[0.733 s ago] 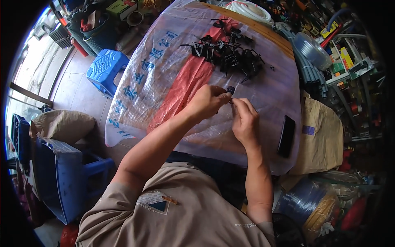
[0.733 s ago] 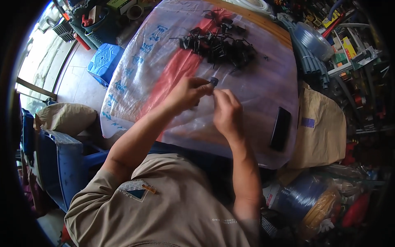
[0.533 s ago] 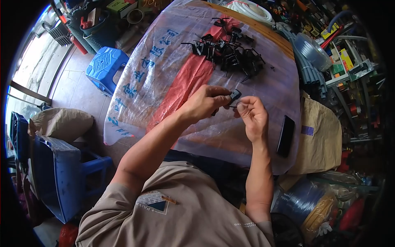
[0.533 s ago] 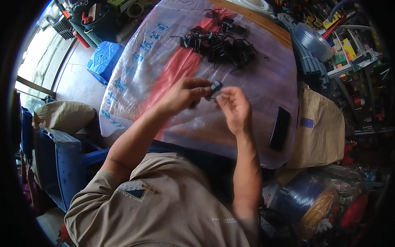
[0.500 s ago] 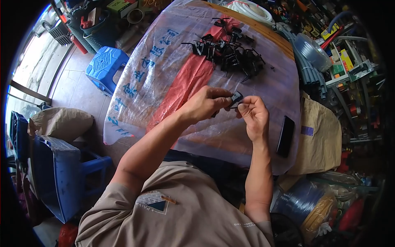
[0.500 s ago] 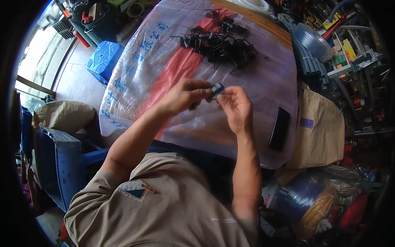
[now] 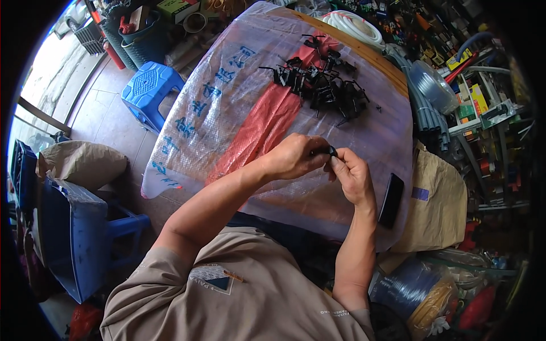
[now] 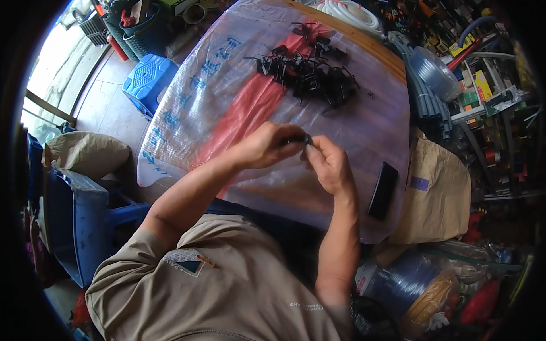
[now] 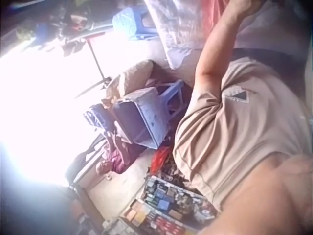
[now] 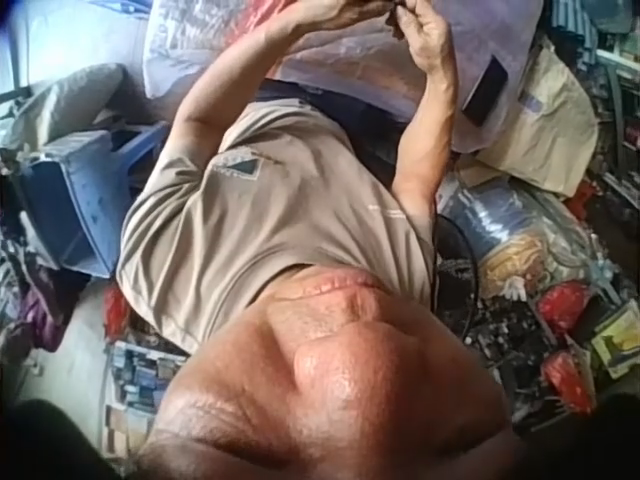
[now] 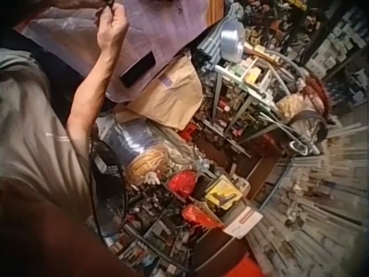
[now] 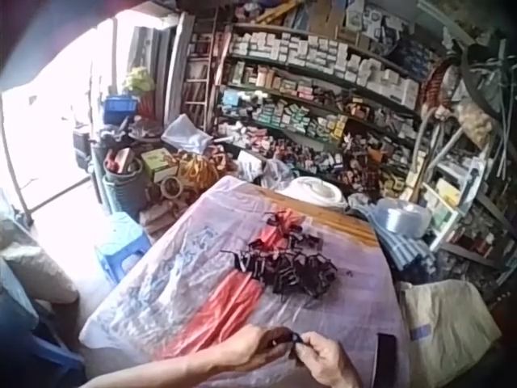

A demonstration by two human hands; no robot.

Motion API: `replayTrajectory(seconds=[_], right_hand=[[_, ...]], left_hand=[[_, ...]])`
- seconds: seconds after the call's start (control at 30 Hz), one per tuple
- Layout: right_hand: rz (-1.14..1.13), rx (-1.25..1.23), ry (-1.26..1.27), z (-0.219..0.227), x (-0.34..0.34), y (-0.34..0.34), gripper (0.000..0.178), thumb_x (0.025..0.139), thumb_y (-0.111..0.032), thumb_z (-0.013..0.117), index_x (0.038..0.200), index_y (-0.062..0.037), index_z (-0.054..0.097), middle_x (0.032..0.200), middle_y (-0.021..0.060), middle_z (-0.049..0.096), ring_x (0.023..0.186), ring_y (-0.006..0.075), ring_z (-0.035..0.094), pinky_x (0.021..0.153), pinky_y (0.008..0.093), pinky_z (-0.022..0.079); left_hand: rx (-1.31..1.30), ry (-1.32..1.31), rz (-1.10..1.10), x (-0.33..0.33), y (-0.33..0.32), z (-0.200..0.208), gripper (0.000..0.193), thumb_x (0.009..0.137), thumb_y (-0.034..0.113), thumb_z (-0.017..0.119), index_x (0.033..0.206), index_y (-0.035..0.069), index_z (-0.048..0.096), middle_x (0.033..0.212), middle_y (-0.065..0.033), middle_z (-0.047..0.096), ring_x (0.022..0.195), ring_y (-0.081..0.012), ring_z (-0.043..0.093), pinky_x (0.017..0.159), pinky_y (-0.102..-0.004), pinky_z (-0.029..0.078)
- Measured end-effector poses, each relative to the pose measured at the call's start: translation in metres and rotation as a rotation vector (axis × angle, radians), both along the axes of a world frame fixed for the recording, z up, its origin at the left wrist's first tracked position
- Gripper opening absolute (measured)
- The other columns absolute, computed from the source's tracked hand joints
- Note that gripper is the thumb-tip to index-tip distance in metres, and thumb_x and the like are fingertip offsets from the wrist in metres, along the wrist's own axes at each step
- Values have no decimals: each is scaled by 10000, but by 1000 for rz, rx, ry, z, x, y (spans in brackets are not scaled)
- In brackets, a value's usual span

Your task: Assembling small black plastic mechanical components by hand on a workbench.

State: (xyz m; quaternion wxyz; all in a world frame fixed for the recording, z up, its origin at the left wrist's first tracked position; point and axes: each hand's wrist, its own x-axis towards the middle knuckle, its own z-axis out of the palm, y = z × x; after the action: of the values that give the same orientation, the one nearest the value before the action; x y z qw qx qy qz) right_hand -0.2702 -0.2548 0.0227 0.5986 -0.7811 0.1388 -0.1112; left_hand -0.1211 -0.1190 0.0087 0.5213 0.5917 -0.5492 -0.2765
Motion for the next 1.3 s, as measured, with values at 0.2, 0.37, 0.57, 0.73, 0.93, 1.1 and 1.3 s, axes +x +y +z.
replayTrajectory(seconds=[0.2,0.37,0.57,0.73,0.93,1.1,1.3], right_hand=[[-5,-117,27,13,0,8,143,951,-129,500,952,-16,587,733,6,596,661,80,533,629,232,449],[3,-201,63,16,1,8,131,925,-130,507,922,-13,566,695,36,576,657,107,540,625,263,448],[-13,-275,30,26,-1,10,122,889,-133,528,879,-15,558,676,45,554,658,106,531,608,273,446],[-182,-247,-83,16,4,14,133,901,-143,595,890,-12,575,666,26,538,659,84,522,602,254,434],[-224,-387,-255,-5,-2,30,138,878,-74,634,995,-5,607,920,95,632,771,178,605,689,283,481],[-251,-479,-326,-15,-1,40,163,888,-71,626,1039,-18,595,921,103,623,776,204,614,701,292,492],[-384,-331,-418,-20,9,30,215,923,-73,585,1128,-11,583,946,59,629,819,138,594,740,261,483]], left_hand=[[-79,78,31,-1,7,7,202,894,164,583,993,-11,606,853,-179,662,803,-339,648,717,-397,484],[-84,5,42,-2,9,5,230,874,146,604,1039,-14,598,854,-184,641,782,-313,631,709,-375,482],[-82,-106,92,-9,8,11,233,857,118,615,1043,-21,600,846,-176,634,740,-240,630,683,-349,495],[-97,293,75,-14,6,12,361,867,174,616,1155,-37,565,816,-82,636,721,-226,612,673,-346,490],[-50,1035,131,-4,4,-2,310,941,143,525,1203,-23,527,895,-96,651,578,-99,528,484,-237,400],[-24,1115,172,-9,0,-1,202,950,165,521,1069,4,554,817,-92,636,532,-106,506,446,-239,376],[109,959,55,-12,7,6,228,971,230,518,889,32,596,756,-42,606,544,-73,484,474,-234,384]])
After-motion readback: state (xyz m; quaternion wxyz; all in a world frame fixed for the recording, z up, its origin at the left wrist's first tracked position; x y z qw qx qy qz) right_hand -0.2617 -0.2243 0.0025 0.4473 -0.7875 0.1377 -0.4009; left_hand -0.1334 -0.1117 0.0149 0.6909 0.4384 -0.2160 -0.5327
